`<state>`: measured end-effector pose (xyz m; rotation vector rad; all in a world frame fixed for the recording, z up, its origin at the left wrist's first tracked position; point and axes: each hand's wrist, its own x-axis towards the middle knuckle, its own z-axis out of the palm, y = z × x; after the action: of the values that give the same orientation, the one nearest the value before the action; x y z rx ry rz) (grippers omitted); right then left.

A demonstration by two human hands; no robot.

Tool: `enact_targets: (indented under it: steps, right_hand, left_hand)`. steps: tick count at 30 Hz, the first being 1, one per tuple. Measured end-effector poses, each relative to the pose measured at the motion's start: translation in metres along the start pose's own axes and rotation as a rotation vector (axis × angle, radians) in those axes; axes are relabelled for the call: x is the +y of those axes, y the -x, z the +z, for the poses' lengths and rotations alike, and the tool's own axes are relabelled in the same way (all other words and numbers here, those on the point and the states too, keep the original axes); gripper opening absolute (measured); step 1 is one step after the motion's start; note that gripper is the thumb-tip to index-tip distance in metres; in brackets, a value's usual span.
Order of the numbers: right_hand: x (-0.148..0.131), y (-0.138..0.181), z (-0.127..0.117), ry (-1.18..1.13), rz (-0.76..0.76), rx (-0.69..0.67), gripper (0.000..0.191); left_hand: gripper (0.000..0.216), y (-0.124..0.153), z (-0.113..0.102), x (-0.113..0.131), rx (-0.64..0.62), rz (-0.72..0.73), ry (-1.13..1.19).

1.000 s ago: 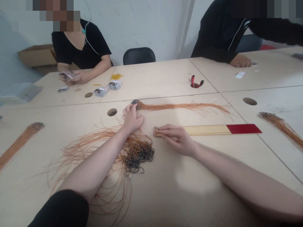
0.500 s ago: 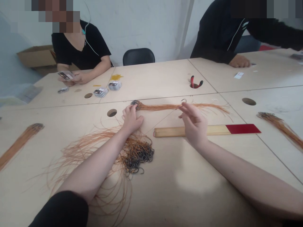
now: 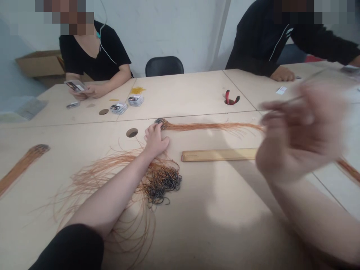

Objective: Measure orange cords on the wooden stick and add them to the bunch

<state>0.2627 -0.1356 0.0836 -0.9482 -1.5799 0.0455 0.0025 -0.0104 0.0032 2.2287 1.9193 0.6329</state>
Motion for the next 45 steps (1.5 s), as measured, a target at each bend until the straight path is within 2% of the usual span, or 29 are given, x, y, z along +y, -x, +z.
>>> enact_targets:
  steps: [1,2,4,6,7,9,13,18,21,31,39,45]
  right_hand:
    - [0.000,0.003,0.012,0.009,-0.013,0.069,0.036]
    - [0.001,0.008,0.025,0.019,-0.012,0.011,0.035]
    - [0.006,0.022,0.048,0.027,-0.078,-0.302,0.029]
    - [0.013,0.038,0.065,0.038,-0.250,-0.607,0.028]
    - [0.017,0.046,0.070,0.061,-0.314,-0.709,0.026]
    - [0.022,0.057,0.076,0.091,-0.371,-0.774,0.024]
    - [0.029,0.062,0.076,0.076,-0.349,-0.709,0.029]
    - [0.038,0.062,0.075,0.149,-0.152,-0.605,0.030]
    - [0.042,0.063,0.077,0.158,-0.111,-0.586,0.031]
    - [0.051,0.064,0.081,0.285,-0.175,-0.607,0.028]
    - [0.047,0.060,0.083,0.221,-0.210,-0.568,0.021]
    - [0.050,0.063,0.086,0.236,-0.123,-0.609,0.021]
  left_hand:
    - [0.061,0.000,0.000,0.000,0.004,0.003,-0.002]
    - [0.061,0.000,0.001,-0.001,0.008,0.006,-0.003]
    - [0.060,0.000,0.001,-0.002,0.013,0.013,0.001]
    - [0.060,0.000,0.002,-0.002,0.016,0.017,0.007]
    - [0.060,0.000,0.002,-0.003,0.017,0.018,0.007]
    - [0.061,-0.001,0.002,-0.003,0.015,0.017,-0.001]
    - [0.061,-0.001,0.002,-0.003,0.012,0.012,-0.009]
    - [0.062,-0.001,0.003,-0.004,0.015,0.014,0.003]
    - [0.062,-0.001,0.003,-0.004,0.022,0.022,0.003]
    - [0.062,-0.001,0.005,-0.005,0.026,0.032,0.011]
    - [0.061,-0.001,0.004,-0.005,0.018,0.027,0.009]
    - [0.062,-0.001,0.004,-0.004,0.018,0.035,0.004]
